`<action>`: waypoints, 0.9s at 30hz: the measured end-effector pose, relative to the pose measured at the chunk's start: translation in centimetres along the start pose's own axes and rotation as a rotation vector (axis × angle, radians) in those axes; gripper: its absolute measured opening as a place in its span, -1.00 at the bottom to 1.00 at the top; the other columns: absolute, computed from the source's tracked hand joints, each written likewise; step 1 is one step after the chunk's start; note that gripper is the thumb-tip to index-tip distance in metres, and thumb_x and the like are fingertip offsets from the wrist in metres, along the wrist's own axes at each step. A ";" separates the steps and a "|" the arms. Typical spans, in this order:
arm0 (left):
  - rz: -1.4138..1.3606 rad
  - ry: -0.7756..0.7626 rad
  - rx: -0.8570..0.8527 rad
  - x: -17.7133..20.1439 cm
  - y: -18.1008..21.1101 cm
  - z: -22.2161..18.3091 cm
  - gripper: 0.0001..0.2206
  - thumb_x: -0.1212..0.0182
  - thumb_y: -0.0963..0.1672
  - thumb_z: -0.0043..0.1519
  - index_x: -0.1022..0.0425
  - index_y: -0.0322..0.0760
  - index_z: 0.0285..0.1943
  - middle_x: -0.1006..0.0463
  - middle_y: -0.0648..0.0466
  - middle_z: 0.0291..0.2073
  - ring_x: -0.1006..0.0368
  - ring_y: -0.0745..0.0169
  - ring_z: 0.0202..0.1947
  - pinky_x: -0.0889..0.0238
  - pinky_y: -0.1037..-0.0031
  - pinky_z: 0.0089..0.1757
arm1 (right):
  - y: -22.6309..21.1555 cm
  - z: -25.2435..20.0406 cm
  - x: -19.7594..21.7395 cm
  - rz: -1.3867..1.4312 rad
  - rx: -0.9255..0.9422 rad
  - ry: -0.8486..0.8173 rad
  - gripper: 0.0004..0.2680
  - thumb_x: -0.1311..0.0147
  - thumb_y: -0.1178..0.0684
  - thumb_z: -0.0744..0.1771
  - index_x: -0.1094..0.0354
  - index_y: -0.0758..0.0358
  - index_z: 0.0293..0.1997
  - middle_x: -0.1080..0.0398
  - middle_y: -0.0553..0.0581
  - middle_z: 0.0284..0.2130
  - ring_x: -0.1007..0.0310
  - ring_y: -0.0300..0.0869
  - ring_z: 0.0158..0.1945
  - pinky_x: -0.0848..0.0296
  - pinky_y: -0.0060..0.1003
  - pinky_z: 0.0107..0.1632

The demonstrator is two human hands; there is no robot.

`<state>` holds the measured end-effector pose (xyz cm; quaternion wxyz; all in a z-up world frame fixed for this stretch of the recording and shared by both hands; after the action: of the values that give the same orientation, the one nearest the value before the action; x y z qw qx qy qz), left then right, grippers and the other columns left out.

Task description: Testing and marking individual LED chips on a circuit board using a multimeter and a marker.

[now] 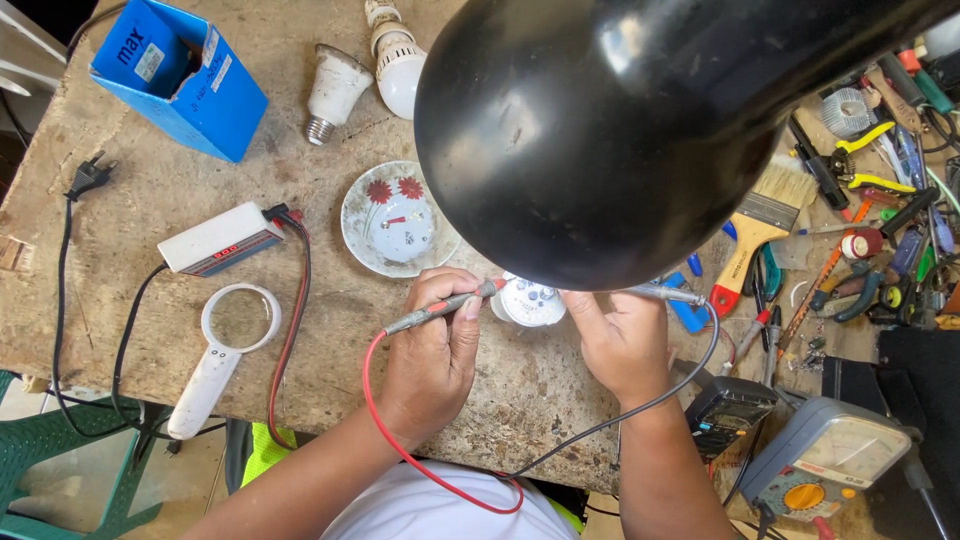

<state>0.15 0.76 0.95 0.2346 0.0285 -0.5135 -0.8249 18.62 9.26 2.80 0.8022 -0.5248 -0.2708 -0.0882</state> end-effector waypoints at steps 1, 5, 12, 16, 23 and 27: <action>0.000 -0.001 0.000 0.0 0.0 0.0 -0.90 0.07 -0.20 0.41 -0.30 -0.41 -0.02 -0.41 -0.08 -0.16 -0.48 -0.04 -0.09 -0.41 0.26 -0.05 | 0.0 -0.1 0.0 0.000 0.000 0.000 -0.83 -0.16 0.13 0.36 -0.53 0.40 -0.02 -0.56 0.33 -0.14 -0.54 0.08 0.07 -0.40 0.05 0.20; 0.014 -0.002 -0.015 -0.1 0.1 0.0 -0.91 0.06 -0.21 0.41 -0.30 -0.41 -0.02 -0.42 -0.08 -0.16 -0.48 -0.05 -0.08 -0.39 0.25 -0.03 | -0.2 -0.1 0.0 0.027 -0.008 -0.001 -0.85 -0.13 0.14 0.37 -0.54 0.40 -0.03 -0.56 0.33 -0.16 -0.56 0.08 0.03 -0.42 0.05 0.18; 0.042 -0.008 -0.057 -0.3 -0.1 -0.1 -0.91 0.05 -0.21 0.40 -0.32 -0.40 -0.01 -0.43 -0.08 -0.16 -0.48 -0.11 -0.07 -0.37 0.20 -0.01 | -0.8 0.2 0.0 0.036 -0.002 -0.003 -0.85 -0.14 0.14 0.37 -0.54 0.40 -0.04 -0.57 0.32 -0.16 -0.56 0.06 0.02 -0.44 0.03 0.16; 0.043 0.009 -0.064 -0.4 0.0 -0.2 -0.90 0.05 -0.20 0.41 -0.32 -0.39 -0.01 -0.44 -0.08 -0.17 -0.48 -0.12 -0.07 -0.36 0.21 -0.01 | -1.6 0.5 0.1 0.052 0.031 -0.010 -0.85 -0.12 0.13 0.38 -0.53 0.42 -0.05 -0.56 0.34 -0.16 -0.57 0.10 0.01 -0.44 0.06 0.16; 0.021 0.025 -0.067 -0.4 -0.1 -0.2 -0.90 0.06 -0.20 0.41 -0.32 -0.40 -0.01 -0.44 -0.08 -0.17 -0.49 -0.11 -0.07 -0.36 0.22 0.00 | -1.3 0.5 -0.1 0.050 0.062 -0.013 -0.85 -0.12 0.15 0.37 -0.53 0.42 -0.05 -0.57 0.32 -0.16 -0.57 0.07 0.01 -0.45 0.04 0.16; 0.042 0.044 -0.098 -0.5 -0.3 -0.3 -0.90 0.02 -0.20 0.40 -0.35 -0.41 -0.01 -0.45 -0.07 -0.16 -0.50 -0.11 -0.06 -0.36 0.23 0.01 | -1.2 0.5 -0.3 0.022 0.023 -0.020 -0.85 -0.14 0.17 0.36 -0.53 0.44 -0.04 -0.57 0.31 -0.15 -0.54 0.07 0.05 -0.42 0.08 0.18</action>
<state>0.61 0.84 0.43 0.2642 0.0246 -0.4675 -0.8432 17.67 9.09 3.74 0.8063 -0.5192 -0.2742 -0.0710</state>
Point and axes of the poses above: each hand's wrist, its own z-axis towards the middle knuckle, its own x-axis out of the back of the hand, y = z × x, the point moved 1 cm from there along z, towards the middle knuckle
